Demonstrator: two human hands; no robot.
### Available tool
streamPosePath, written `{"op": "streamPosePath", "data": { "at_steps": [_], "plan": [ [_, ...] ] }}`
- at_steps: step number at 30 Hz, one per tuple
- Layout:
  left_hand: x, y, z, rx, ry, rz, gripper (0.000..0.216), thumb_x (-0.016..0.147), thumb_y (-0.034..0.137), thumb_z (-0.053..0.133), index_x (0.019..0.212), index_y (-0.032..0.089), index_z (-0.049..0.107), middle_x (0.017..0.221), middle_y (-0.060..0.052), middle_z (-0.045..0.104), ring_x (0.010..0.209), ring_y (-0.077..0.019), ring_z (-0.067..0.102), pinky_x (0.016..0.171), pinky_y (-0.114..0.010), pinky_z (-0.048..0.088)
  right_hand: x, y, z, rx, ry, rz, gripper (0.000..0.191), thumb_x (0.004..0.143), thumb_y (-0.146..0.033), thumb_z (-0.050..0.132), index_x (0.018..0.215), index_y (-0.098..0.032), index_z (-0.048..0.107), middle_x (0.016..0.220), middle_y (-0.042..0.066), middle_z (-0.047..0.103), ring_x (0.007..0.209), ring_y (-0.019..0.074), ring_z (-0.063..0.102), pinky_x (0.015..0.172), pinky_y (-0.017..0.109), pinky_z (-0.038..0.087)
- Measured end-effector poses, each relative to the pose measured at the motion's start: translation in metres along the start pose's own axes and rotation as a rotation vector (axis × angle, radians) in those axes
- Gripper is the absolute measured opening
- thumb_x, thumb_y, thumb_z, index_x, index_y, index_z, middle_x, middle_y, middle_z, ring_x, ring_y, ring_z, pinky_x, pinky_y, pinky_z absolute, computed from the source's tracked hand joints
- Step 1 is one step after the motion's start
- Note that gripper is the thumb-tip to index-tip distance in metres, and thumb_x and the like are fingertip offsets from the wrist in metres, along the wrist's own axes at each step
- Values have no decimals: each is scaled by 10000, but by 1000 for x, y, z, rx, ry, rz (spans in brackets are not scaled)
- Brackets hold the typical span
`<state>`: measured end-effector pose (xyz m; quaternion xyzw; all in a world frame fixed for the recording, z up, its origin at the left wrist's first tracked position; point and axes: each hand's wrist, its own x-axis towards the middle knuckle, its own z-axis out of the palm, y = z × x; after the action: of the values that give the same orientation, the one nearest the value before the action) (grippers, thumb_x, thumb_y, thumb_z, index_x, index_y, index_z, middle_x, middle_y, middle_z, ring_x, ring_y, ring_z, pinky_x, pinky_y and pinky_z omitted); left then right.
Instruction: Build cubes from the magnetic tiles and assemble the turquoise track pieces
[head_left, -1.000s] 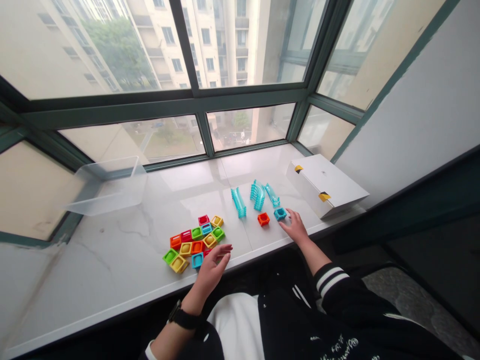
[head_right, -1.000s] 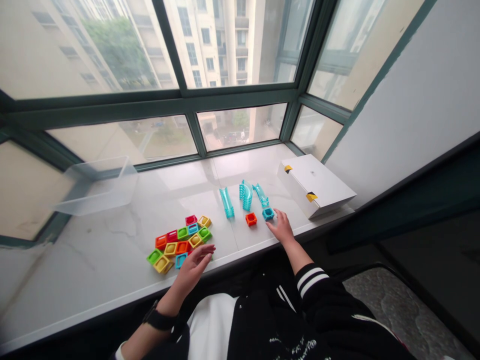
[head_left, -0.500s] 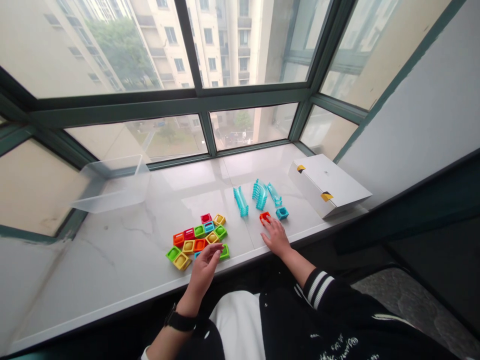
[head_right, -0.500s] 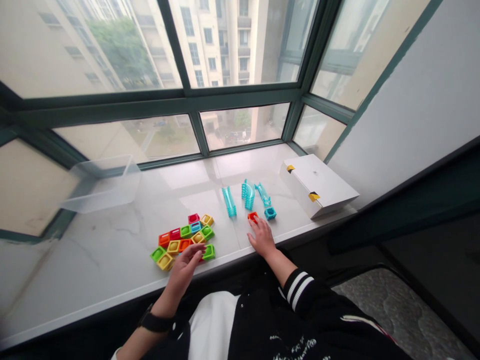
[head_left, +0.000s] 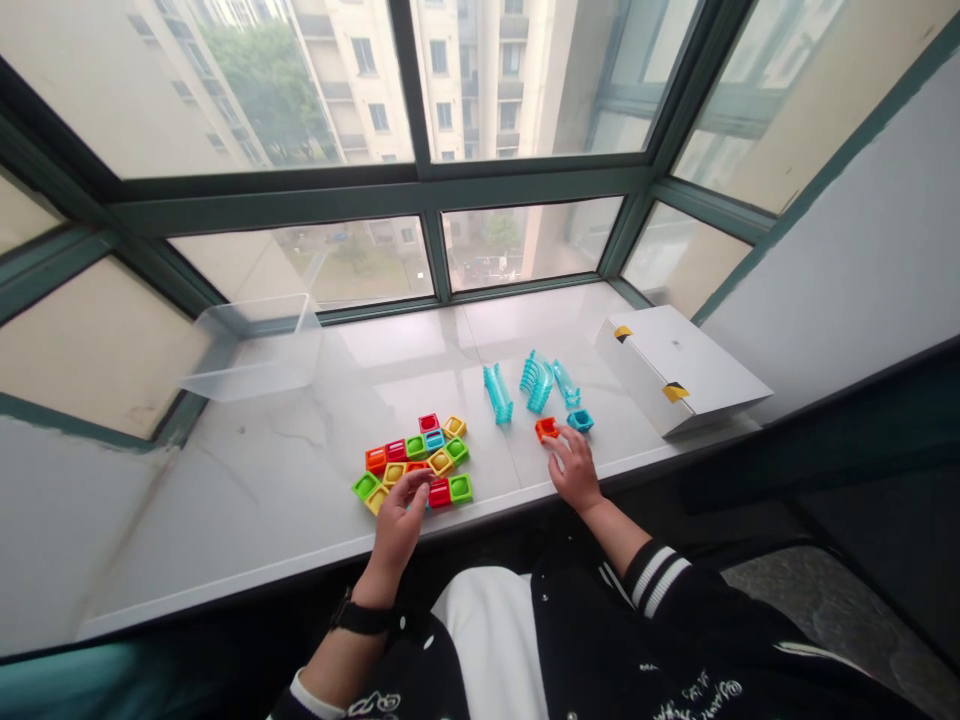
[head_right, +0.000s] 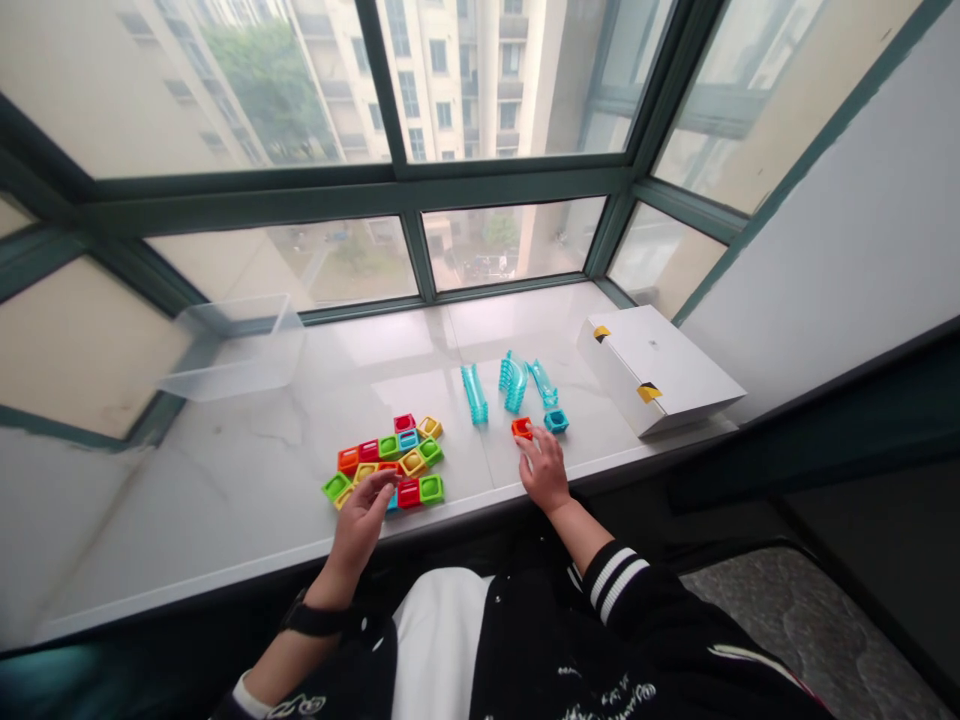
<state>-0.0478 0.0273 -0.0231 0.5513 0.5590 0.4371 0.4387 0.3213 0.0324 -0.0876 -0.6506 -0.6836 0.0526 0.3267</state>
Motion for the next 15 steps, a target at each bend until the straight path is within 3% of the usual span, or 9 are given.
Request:
{"op": "streamPosePath", "data": {
  "at_steps": [3,6,10,15],
  "plan": [
    [2,-1,-11,231,105,143,309,954,455,619,1147,237,723,1187,-92,746,1166,-291,687,1089,-489,514,3,-15,-6,126,-17,-27,399,984,-247,479,1303,-264,718,1347,112,664,1343,322,568,1216,536,422],
    [3,-6,-15,476,128,263,302,949,395,619,1187,239,720,1290,-112,697,1277,-321,615,1168,-542,429,10,-38,-2,259,-154,-65,386,993,-256,498,1325,-276,695,1238,107,711,1194,299,656,1126,507,510],
    [1,-18,-10,770,90,258,386,962,353,609,1326,255,689,1512,-123,582,1446,-380,477,1240,-654,286,17,-76,19,348,-402,-190,477,940,-266,654,1416,-262,622,1341,112,678,1260,289,633,1130,501,506],
    [-1,-27,1,908,-63,333,463,1030,315,510,1483,314,602,1672,-50,442,1572,-375,328,1282,-662,221,18,-115,52,285,-585,-281,735,817,-252,840,1493,-231,554,1452,155,612,1340,324,585,1153,508,485]
  ]
}}
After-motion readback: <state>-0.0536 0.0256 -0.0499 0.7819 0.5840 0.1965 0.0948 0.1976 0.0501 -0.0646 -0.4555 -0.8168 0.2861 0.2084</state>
